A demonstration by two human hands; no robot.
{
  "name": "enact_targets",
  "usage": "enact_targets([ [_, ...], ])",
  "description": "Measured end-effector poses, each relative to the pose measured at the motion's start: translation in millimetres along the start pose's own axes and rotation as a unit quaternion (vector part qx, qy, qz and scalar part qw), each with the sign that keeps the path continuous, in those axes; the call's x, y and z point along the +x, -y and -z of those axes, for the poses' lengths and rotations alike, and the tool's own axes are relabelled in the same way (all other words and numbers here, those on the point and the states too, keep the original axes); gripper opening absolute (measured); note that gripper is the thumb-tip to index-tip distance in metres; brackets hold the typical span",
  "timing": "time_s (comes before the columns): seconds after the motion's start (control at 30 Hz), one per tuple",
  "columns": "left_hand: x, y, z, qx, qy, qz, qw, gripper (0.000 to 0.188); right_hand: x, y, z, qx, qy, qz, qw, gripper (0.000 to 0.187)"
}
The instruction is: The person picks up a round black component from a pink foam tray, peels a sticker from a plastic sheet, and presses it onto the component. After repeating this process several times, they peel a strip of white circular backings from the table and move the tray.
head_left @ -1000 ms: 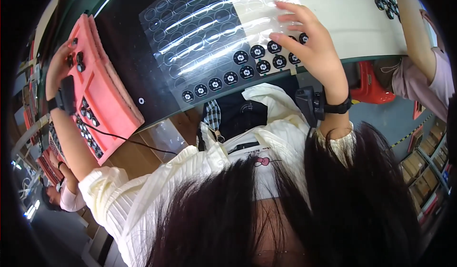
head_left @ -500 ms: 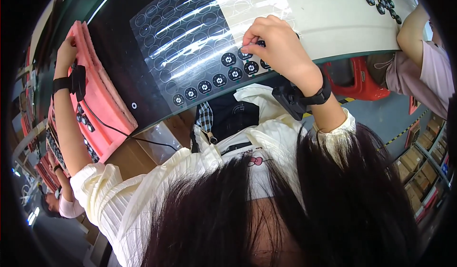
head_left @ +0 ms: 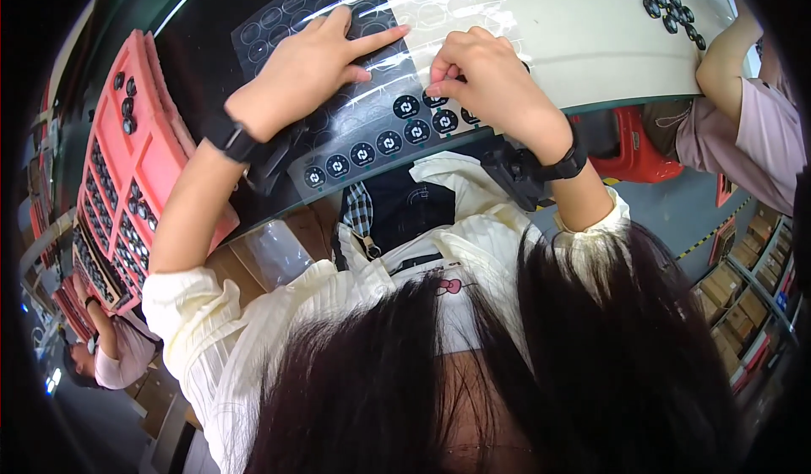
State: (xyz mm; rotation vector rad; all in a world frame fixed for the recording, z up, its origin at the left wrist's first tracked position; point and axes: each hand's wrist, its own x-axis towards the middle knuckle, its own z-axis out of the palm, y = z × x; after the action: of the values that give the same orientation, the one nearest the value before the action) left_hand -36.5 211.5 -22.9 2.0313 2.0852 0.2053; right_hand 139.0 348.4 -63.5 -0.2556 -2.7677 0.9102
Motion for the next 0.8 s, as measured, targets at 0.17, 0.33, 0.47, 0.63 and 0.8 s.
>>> enact_targets([
  [0.17, -0.2, 5.2, -11.1, 0.034, 0.022, 0.005, 0.999, 0.055, 4.9, -26.1, 28.8, 0.415, 0.167, -0.019, 0.894, 0.02],
  [0.33, -0.7, 5.4, -10.9, 0.048, 0.02, 0.007, 0.999, 0.054, -9.0, -20.1, 17.6, 0.263, -0.026, 0.002, 0.965, 0.052],
  [0.47, 0.4, 4.1, -6.9, 0.057, 0.029, 0.015, 0.998, 0.054, -8.3, -9.3, 19.1, 0.08, 0.003, 0.008, 0.997, 0.065],
  [0.63, 2.1, 0.5, -6.2, 0.034, 0.037, 0.027, 0.998, 0.054, -8.5, -6.1, 22.5, 0.067, 0.016, 0.004, 0.998, 0.07],
  [0.8, 3.0, 0.6, -3.9, 0.016, 0.05, 0.038, 0.998, 0.054, -5.8, -5.9, 23.8, 0.039, 0.031, 0.018, 0.999, 0.075],
])
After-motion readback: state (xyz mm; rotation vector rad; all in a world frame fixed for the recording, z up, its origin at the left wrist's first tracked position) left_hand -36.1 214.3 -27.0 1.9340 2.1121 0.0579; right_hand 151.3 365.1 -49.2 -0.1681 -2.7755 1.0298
